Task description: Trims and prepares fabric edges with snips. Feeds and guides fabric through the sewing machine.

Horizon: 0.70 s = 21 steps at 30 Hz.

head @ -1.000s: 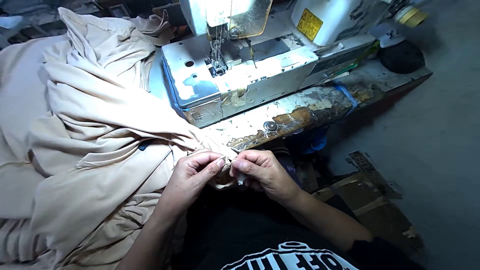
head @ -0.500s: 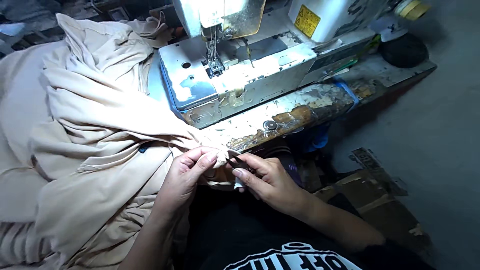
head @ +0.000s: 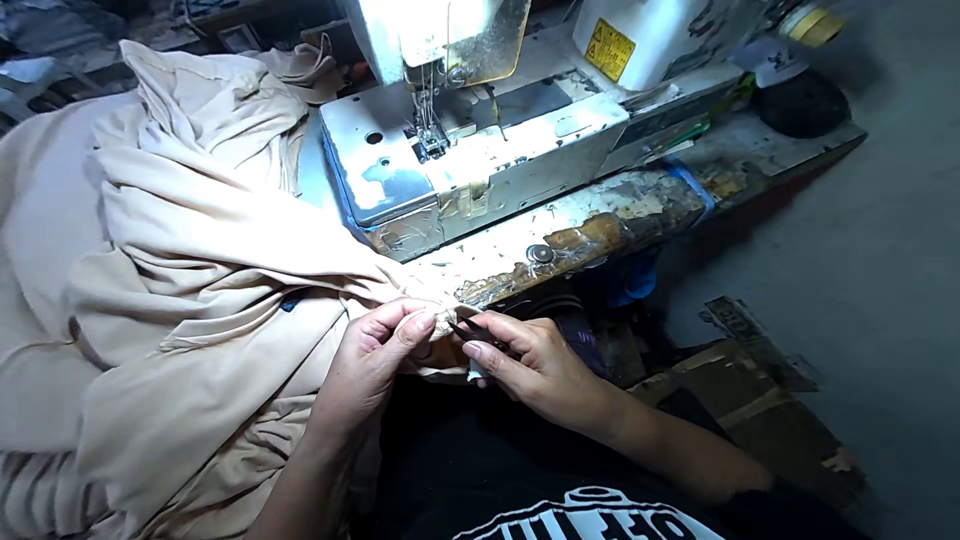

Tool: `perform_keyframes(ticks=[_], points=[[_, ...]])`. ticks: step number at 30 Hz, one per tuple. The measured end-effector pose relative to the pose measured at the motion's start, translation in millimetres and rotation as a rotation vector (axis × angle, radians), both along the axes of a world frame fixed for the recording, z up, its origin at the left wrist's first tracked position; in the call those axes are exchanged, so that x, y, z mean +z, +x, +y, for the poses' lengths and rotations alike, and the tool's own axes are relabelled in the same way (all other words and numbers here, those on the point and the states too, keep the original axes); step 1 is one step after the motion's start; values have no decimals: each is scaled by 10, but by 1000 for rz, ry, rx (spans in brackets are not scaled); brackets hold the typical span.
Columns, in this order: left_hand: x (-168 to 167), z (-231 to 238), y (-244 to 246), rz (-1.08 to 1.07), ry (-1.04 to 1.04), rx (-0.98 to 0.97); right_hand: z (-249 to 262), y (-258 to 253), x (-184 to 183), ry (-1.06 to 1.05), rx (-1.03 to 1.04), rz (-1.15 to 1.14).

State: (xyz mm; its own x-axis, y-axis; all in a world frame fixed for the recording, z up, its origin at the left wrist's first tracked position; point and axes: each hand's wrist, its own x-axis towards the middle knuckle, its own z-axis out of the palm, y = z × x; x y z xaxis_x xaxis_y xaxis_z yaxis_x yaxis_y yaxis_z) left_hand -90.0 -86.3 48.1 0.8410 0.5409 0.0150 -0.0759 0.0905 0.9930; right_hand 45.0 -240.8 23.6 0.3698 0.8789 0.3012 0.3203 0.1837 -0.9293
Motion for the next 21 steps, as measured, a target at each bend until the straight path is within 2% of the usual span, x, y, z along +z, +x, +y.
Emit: perform_keyframes(ticks=[3, 5, 8, 10, 12, 13, 17, 21], points=[[-15, -8, 8, -12, 3, -7, 6, 5, 5, -9, 8, 22], [-28, -17, 7, -12, 8, -36, 11, 7, 2, 55, 26, 60], [-12, -31, -11, -19, 20, -87, 2, 21, -19, 321, 116, 62], [-19, -28, -9, 5, 37, -61, -50, 47, 1, 530, 217, -3], [-64, -12, 9, 22, 43, -25, -117, 71, 71, 646, 233, -70], [-77, -9, 13, 21, 44, -17, -128, 90, 74, 636, 180, -108], [-68, -37, 22, 17, 83, -10, 21, 99, -64, 374, -179, -226], [-69, -99, 24, 23, 226, 48, 147, 8, -130, 277, -322, -375]])
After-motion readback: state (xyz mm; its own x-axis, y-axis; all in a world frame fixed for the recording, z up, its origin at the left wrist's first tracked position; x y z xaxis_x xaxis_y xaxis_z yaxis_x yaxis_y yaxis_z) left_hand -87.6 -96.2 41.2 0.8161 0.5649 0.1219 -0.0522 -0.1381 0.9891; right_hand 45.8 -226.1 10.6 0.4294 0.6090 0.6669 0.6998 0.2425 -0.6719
